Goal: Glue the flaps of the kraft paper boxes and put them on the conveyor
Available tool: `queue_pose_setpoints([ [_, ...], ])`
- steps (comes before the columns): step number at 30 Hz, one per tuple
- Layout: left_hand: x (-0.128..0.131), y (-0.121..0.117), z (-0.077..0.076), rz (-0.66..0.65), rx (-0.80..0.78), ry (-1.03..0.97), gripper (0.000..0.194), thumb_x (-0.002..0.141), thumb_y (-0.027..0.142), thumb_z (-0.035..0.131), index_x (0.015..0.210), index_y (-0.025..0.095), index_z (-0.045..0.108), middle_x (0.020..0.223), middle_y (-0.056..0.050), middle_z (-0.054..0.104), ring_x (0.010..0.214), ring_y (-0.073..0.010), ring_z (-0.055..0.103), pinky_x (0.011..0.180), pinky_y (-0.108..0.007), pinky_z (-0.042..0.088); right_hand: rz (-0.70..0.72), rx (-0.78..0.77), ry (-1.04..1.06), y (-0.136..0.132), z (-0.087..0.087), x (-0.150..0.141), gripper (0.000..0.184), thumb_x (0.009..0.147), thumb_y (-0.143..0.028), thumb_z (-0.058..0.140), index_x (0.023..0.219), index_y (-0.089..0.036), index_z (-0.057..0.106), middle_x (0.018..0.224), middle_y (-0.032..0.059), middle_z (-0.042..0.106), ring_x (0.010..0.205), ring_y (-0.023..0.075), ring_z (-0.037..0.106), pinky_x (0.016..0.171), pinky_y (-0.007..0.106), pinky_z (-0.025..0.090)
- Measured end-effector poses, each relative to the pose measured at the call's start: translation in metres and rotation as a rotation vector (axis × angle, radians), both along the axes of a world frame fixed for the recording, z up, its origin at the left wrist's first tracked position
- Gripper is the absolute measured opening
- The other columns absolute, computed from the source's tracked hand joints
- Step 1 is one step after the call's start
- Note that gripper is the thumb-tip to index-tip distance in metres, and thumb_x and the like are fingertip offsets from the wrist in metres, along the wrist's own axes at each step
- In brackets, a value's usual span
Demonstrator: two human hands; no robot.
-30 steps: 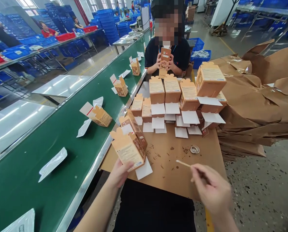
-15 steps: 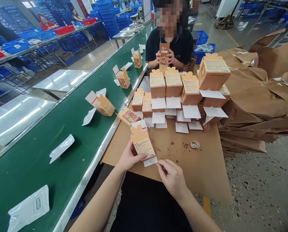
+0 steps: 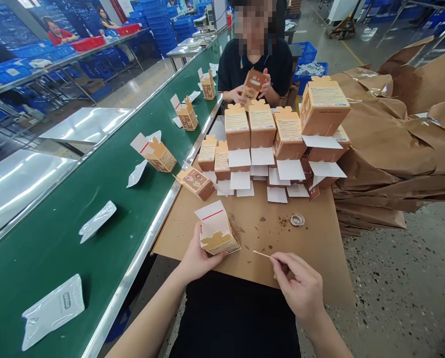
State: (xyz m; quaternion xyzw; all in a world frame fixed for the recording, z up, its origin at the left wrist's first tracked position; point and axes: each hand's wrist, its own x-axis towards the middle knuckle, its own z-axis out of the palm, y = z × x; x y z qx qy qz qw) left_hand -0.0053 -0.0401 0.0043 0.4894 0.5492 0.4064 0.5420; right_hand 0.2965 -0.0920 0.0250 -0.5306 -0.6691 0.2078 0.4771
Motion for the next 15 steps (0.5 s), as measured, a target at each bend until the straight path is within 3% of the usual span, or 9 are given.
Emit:
queue_pose_setpoints([
  [8,0.007,-0.012,0.0,0.079,-0.017,0.094,0.086,0.071,0.041,0.114,0.143,0.033,0.068,0.138,-0.013,0.082,0.133,-0.0449,0.081,0.116,-0.059,0.065,-0.053,0.043,-0.006,-0.001,0.003,0.011,0.023,0.118,-0.02,0.07,0.099,-0.027,0.081,0.077,-0.0003,0.078,0.056,0.0141,0.07,0.056,0.024,0.059],
  [15,0.015,-0.016,-0.015,0.128,0.01,0.223,0.073,0.069,0.037,0.112,0.13,0.035,0.071,0.127,-0.01,0.084,0.122,-0.0446,0.083,0.112,-0.061,0.064,-0.077,0.071,0.006,-0.003,0.007,0.015,0.02,0.113,-0.014,0.073,0.102,-0.027,0.081,0.079,-0.0015,0.079,0.056,0.0134,0.07,0.056,0.023,0.06],
])
